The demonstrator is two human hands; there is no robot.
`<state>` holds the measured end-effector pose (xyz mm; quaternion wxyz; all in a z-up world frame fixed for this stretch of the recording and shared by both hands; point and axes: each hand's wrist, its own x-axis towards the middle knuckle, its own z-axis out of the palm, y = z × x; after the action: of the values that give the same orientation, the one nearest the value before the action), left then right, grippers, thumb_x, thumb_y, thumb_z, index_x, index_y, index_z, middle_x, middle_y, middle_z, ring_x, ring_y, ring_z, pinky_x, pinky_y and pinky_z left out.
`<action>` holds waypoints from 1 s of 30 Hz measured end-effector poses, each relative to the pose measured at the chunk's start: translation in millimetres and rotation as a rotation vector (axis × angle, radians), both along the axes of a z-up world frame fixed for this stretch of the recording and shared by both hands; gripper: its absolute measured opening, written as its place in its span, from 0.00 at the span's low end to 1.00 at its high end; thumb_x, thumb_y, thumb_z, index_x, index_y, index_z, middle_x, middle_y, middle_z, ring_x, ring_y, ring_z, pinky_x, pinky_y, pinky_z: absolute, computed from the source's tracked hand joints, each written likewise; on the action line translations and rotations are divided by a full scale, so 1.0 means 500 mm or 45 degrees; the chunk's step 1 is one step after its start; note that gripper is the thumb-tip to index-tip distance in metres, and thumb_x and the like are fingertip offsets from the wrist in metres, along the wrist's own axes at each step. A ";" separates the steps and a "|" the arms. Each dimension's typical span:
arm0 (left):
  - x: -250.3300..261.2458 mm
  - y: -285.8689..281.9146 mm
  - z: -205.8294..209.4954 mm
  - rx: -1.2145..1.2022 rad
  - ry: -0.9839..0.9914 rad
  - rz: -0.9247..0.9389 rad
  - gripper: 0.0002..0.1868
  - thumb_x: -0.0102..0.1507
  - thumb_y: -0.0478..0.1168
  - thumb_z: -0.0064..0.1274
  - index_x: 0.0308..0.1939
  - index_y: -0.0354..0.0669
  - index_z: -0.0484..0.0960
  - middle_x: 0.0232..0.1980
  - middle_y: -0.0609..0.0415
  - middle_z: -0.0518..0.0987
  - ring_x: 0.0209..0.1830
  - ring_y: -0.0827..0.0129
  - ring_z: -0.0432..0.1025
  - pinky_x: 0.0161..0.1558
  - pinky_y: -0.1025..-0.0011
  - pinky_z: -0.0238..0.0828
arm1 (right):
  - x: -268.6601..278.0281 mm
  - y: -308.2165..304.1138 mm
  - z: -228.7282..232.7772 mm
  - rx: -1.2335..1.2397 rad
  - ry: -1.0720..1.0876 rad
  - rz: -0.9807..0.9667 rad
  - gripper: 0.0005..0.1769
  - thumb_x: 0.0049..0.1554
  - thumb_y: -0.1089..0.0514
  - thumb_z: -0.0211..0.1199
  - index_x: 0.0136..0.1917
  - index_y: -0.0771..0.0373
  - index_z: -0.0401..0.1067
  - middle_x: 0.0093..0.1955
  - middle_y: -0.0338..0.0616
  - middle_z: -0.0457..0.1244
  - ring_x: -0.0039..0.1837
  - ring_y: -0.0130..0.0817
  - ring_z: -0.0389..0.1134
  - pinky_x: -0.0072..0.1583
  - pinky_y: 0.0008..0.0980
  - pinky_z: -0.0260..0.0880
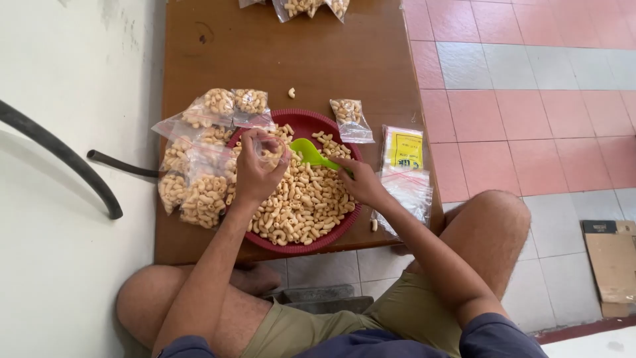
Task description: The person scoops cashew nuts from a red basket into small plastic bags using a green spoon and seals the bags by hand.
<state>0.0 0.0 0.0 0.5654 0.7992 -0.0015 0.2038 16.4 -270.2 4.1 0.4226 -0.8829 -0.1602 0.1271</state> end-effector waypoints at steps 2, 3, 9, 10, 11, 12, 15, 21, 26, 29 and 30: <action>0.002 0.001 -0.001 0.011 -0.009 -0.007 0.32 0.57 0.43 0.71 0.58 0.46 0.68 0.44 0.53 0.84 0.43 0.62 0.82 0.51 0.62 0.76 | 0.015 -0.011 -0.006 -0.031 0.006 -0.022 0.24 0.67 0.58 0.53 0.74 0.55 0.76 0.45 0.55 0.72 0.45 0.57 0.73 0.49 0.52 0.70; -0.001 0.002 -0.003 0.022 -0.008 -0.008 0.32 0.57 0.42 0.70 0.58 0.46 0.68 0.44 0.53 0.84 0.43 0.62 0.82 0.51 0.62 0.76 | 0.020 -0.015 -0.011 -0.063 0.022 -0.037 0.23 0.66 0.56 0.55 0.73 0.53 0.77 0.44 0.56 0.73 0.47 0.62 0.73 0.49 0.55 0.70; -0.008 -0.001 0.001 0.025 0.000 -0.009 0.32 0.56 0.43 0.71 0.58 0.45 0.68 0.44 0.52 0.84 0.43 0.61 0.82 0.52 0.62 0.75 | 0.013 -0.029 0.010 -0.022 0.043 -0.137 0.23 0.66 0.55 0.56 0.72 0.51 0.78 0.42 0.52 0.73 0.42 0.51 0.71 0.46 0.48 0.68; -0.007 0.000 0.005 0.027 -0.001 -0.008 0.32 0.56 0.43 0.71 0.58 0.45 0.68 0.44 0.52 0.84 0.43 0.61 0.82 0.52 0.62 0.75 | 0.013 -0.028 0.018 -0.021 0.042 -0.136 0.23 0.66 0.55 0.56 0.72 0.51 0.78 0.42 0.52 0.73 0.42 0.51 0.71 0.46 0.48 0.68; -0.006 -0.001 0.007 0.024 0.004 -0.014 0.33 0.56 0.43 0.71 0.58 0.45 0.68 0.44 0.51 0.84 0.43 0.60 0.82 0.52 0.61 0.75 | 0.011 -0.029 0.025 0.003 0.008 -0.145 0.24 0.65 0.56 0.56 0.72 0.50 0.78 0.41 0.52 0.73 0.41 0.51 0.70 0.46 0.48 0.68; -0.005 -0.001 0.009 0.022 0.009 -0.019 0.33 0.57 0.44 0.71 0.59 0.45 0.68 0.44 0.51 0.84 0.43 0.60 0.82 0.52 0.60 0.75 | 0.009 -0.029 0.031 0.028 -0.027 -0.153 0.24 0.64 0.57 0.55 0.72 0.49 0.78 0.41 0.53 0.73 0.40 0.50 0.69 0.46 0.47 0.68; -0.005 -0.004 0.008 0.034 0.011 -0.017 0.33 0.56 0.44 0.72 0.58 0.45 0.69 0.44 0.51 0.84 0.44 0.59 0.82 0.52 0.60 0.75 | 0.007 -0.033 0.029 0.071 -0.060 -0.162 0.25 0.64 0.58 0.55 0.72 0.48 0.78 0.40 0.51 0.72 0.39 0.46 0.68 0.45 0.44 0.68; 0.001 0.002 -0.013 0.043 0.028 -0.011 0.33 0.56 0.46 0.73 0.56 0.46 0.69 0.44 0.51 0.85 0.44 0.58 0.83 0.52 0.57 0.76 | 0.009 -0.036 0.022 0.122 -0.067 -0.171 0.25 0.64 0.60 0.54 0.72 0.49 0.78 0.39 0.51 0.72 0.38 0.43 0.66 0.44 0.42 0.67; -0.005 0.000 0.007 0.034 0.024 -0.011 0.33 0.57 0.46 0.73 0.57 0.45 0.68 0.44 0.49 0.84 0.44 0.57 0.82 0.52 0.56 0.75 | 0.013 -0.036 0.017 0.116 -0.071 -0.147 0.25 0.65 0.60 0.54 0.71 0.51 0.78 0.40 0.54 0.72 0.38 0.47 0.65 0.44 0.45 0.66; -0.007 -0.001 0.010 0.023 0.037 -0.017 0.33 0.57 0.46 0.73 0.57 0.44 0.68 0.44 0.49 0.84 0.44 0.56 0.82 0.52 0.55 0.76 | 0.006 -0.033 0.024 0.136 -0.075 -0.158 0.24 0.65 0.60 0.54 0.71 0.52 0.78 0.40 0.53 0.72 0.38 0.45 0.65 0.44 0.43 0.66; -0.007 -0.001 0.013 0.013 0.037 -0.021 0.33 0.57 0.46 0.73 0.57 0.43 0.68 0.44 0.48 0.84 0.44 0.55 0.82 0.53 0.54 0.76 | 0.005 -0.031 0.028 0.156 -0.085 -0.165 0.24 0.64 0.60 0.55 0.71 0.52 0.78 0.40 0.52 0.72 0.38 0.43 0.65 0.44 0.42 0.66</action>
<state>-3.4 -0.5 6.6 0.5629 0.8050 -0.0010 0.1875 19.0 -285.8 18.0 0.4775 -0.8677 -0.1241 0.0599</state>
